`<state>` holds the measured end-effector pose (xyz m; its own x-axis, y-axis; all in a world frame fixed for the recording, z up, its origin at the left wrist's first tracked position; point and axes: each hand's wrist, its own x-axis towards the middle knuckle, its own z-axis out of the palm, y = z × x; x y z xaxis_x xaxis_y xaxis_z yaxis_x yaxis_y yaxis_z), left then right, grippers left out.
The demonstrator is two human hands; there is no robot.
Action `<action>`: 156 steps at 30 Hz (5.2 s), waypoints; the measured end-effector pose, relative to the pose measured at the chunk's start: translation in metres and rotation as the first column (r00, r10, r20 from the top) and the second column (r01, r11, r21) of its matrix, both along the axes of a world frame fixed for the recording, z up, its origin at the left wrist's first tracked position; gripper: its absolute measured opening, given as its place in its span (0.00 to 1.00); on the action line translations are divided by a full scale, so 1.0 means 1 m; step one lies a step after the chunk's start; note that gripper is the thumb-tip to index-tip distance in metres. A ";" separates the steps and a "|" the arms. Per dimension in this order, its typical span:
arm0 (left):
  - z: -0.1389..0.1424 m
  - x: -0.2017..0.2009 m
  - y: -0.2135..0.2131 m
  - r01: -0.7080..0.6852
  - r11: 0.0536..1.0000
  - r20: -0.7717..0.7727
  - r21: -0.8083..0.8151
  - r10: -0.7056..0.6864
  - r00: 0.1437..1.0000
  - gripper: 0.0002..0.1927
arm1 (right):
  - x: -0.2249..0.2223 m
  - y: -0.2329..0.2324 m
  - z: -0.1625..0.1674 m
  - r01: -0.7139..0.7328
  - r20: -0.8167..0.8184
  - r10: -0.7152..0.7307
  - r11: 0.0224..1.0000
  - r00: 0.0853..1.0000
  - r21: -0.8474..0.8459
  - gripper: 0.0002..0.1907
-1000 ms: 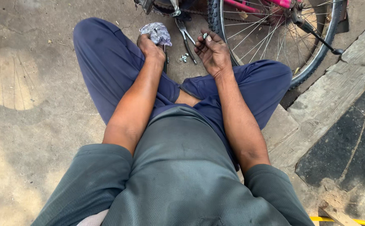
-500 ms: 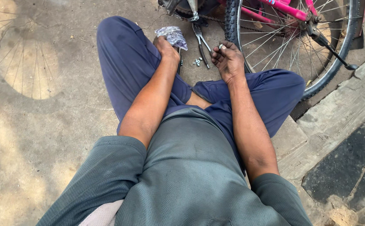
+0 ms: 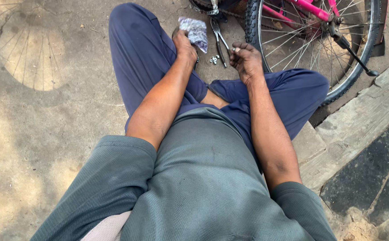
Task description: The person sits on the ground and uses a screwdriver to loosen and remove a bolt from the bicycle pedal crank arm. They then use pliers to adjust the chain near the rear wheel and handle small parts from a wrapper.
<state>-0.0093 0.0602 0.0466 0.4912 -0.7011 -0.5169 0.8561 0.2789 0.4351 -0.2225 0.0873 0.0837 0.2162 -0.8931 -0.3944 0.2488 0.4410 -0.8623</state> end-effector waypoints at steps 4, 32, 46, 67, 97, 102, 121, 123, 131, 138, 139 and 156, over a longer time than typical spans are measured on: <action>0.011 0.000 0.018 0.240 0.961 -0.156 -0.137 -0.260 0.953 0.10 | 0.002 0.009 0.014 0.024 0.006 -0.023 0.999 1.000 -0.036 0.09; 0.023 -0.008 0.049 0.365 0.745 -0.013 -0.558 -0.447 0.894 0.18 | 0.106 0.048 0.084 -0.582 -0.836 -0.510 0.624 0.203 -0.521 0.12; 0.013 -0.004 0.033 0.318 0.806 -0.335 -0.500 -0.519 0.787 0.18 | 0.084 0.012 0.073 0.110 -0.057 -0.128 0.962 0.990 -0.250 0.08; 0.025 0.047 0.037 0.242 0.860 -0.324 -0.448 -0.409 0.853 0.15 | 0.121 -0.051 0.054 -0.287 -0.451 0.136 0.915 0.882 -0.285 0.07; -0.048 0.029 -0.014 -0.070 0.978 0.046 0.197 0.062 0.997 0.07 | 0.129 -0.083 -0.096 -0.292 -0.447 0.181 0.937 0.876 -0.193 0.12; -0.053 0.032 -0.029 -0.112 0.938 0.116 0.328 0.078 0.990 0.11 | 0.122 -0.091 -0.098 -0.150 -0.236 0.149 0.989 0.960 0.010 0.07; -0.049 0.011 -0.034 0.266 0.870 0.885 0.415 -0.454 0.105 0.15 | 0.113 -0.091 -0.101 -0.011 0.030 0.004 0.965 1.000 0.262 0.07; -0.049 0.012 -0.035 0.346 0.910 0.948 0.230 -0.290 0.132 0.14 | 0.108 -0.093 -0.098 0.011 0.042 -0.023 0.964 0.999 0.267 0.07; -0.048 0.012 -0.033 0.580 0.789 0.682 0.204 -0.539 0.494 0.10 | 0.095 -0.094 -0.097 -0.057 0.055 0.043 0.962 0.998 0.269 0.16; -0.044 0.015 -0.030 0.539 0.797 0.644 0.273 -0.567 0.513 0.10 | 0.095 -0.094 -0.101 -0.058 0.001 0.059 0.969 0.998 0.241 0.12; -0.044 0.016 -0.029 0.548 0.794 0.627 0.263 -0.573 0.528 0.09 | 0.094 -0.094 -0.101 -0.067 0.021 0.064 0.972 0.998 0.226 0.11; -0.040 0.018 -0.032 0.506 0.826 0.544 0.247 -0.551 0.633 0.09 | 0.095 -0.092 -0.093 0.031 -0.024 -0.027 0.975 0.999 0.219 0.13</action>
